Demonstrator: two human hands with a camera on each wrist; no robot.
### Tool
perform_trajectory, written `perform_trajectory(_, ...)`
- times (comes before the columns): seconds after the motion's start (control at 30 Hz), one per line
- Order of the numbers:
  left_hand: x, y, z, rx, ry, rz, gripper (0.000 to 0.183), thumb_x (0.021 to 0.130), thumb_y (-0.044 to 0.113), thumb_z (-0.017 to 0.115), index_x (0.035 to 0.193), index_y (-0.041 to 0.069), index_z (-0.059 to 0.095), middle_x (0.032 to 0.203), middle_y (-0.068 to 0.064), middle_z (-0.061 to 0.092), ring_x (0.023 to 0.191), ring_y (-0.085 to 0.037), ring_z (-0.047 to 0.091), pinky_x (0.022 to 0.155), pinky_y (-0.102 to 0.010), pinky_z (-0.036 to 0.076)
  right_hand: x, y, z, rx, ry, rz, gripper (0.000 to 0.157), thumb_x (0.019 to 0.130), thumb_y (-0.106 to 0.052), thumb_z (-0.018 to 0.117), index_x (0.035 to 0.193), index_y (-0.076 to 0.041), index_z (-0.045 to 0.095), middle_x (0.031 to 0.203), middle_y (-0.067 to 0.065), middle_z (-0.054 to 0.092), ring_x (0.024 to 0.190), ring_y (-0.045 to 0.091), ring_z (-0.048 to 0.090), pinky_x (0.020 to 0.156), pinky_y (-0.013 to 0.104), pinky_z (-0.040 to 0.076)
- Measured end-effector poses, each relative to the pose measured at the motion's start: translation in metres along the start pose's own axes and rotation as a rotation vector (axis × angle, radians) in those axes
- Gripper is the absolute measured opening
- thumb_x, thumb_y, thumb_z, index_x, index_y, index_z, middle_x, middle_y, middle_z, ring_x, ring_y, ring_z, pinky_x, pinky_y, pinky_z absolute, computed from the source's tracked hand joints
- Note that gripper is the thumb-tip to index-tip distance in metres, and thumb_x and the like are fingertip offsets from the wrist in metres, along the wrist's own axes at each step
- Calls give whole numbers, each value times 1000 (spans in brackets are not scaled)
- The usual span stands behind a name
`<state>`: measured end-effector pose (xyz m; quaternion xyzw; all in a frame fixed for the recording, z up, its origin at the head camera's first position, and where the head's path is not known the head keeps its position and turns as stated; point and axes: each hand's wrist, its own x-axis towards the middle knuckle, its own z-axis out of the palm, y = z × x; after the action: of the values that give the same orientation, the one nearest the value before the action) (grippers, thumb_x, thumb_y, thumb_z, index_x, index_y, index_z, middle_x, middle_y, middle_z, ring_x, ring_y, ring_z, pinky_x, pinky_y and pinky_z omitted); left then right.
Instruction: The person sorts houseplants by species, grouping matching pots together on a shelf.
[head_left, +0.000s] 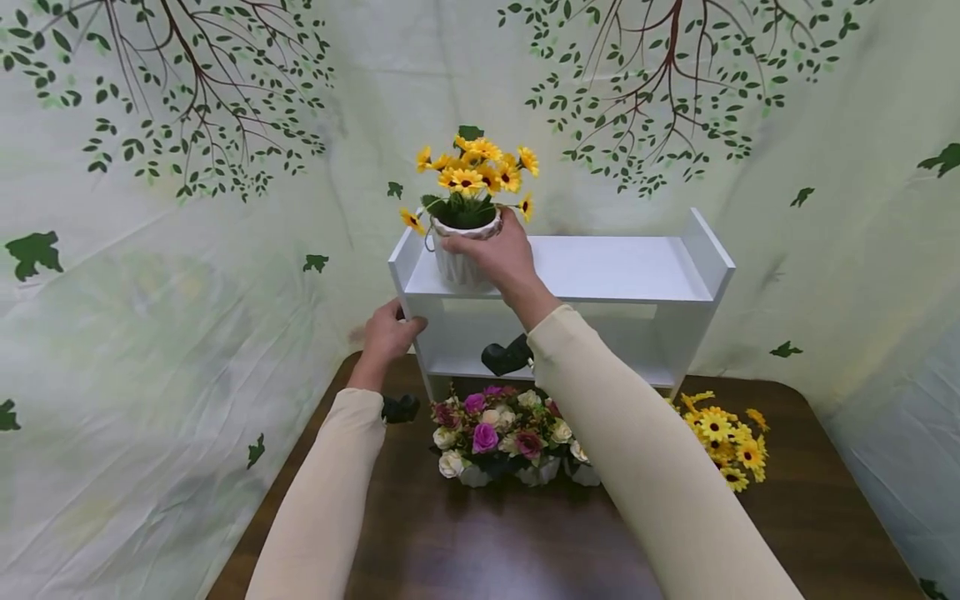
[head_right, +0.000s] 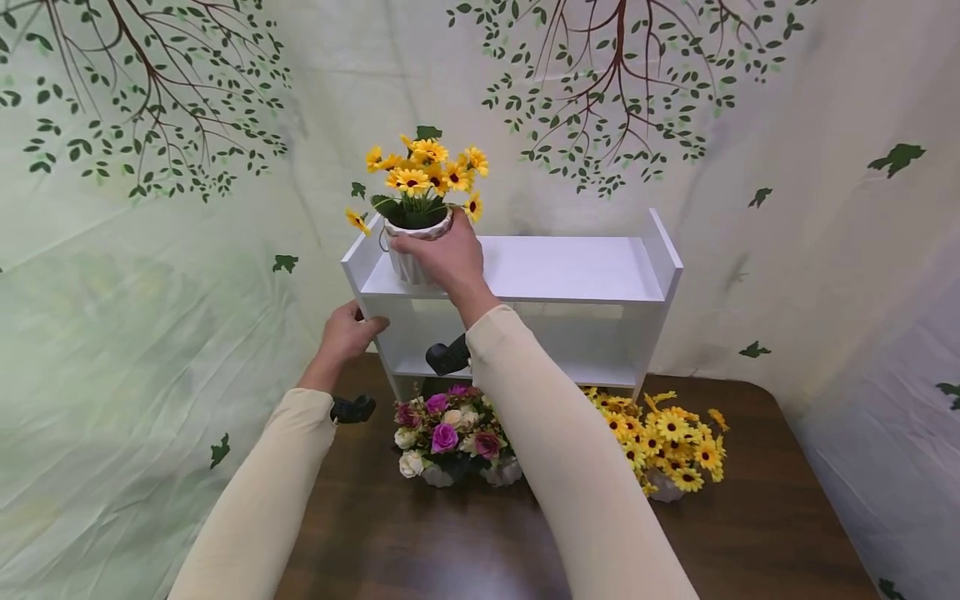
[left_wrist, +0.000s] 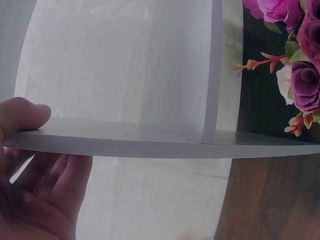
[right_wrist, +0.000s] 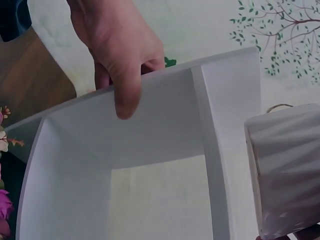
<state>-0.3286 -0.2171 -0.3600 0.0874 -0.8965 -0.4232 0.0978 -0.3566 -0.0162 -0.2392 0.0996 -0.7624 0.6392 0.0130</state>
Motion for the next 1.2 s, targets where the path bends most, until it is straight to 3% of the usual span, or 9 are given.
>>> perform_trajectory(0.4,1,1,-2,-35,-16,-6,49,89,20,59,135,2,55,136,-23,60,122,-38,58,99,-51,50,1,6,14,-16,-18,19,91,74,-32,85,148,-11,36,150,7,48,138,22,46,115,39,39)
perform_trajectory(1.2,0,2,-2,-50,-28,-32,50,91,21,58,138,4,53,139,-22,58,126,-38,57,101,-52,49,8,7,38,-63,61,15,92,74,-34,86,149,-13,37,152,7,47,141,22,44,116,38,37)
